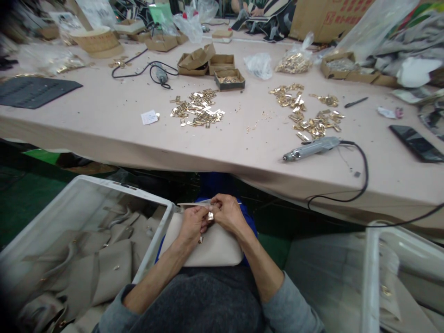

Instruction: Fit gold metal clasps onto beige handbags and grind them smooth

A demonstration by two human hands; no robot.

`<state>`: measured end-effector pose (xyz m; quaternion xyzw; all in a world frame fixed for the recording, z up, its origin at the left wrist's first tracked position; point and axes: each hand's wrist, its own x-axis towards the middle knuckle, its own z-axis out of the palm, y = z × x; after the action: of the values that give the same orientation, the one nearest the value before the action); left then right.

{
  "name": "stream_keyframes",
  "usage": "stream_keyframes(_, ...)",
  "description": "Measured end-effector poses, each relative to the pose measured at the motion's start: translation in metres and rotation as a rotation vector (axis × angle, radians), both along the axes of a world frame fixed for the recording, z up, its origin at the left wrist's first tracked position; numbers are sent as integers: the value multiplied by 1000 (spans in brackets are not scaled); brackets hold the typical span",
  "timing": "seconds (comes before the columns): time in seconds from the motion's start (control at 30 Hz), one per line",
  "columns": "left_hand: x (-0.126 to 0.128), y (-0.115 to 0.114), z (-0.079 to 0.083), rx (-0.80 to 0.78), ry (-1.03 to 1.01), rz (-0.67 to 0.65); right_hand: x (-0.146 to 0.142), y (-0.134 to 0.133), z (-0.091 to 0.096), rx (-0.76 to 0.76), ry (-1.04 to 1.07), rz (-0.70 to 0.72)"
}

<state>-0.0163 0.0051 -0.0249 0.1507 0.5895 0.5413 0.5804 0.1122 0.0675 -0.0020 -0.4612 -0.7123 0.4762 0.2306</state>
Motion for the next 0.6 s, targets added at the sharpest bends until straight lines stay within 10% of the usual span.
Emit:
stream_keyframes(0.4,-3,0,6,0,-88,43,16,-6,19,451,-51,390)
stream_keyframes(0.6,-1,-6,5,39,-4,13,9,0,15,291,160,143)
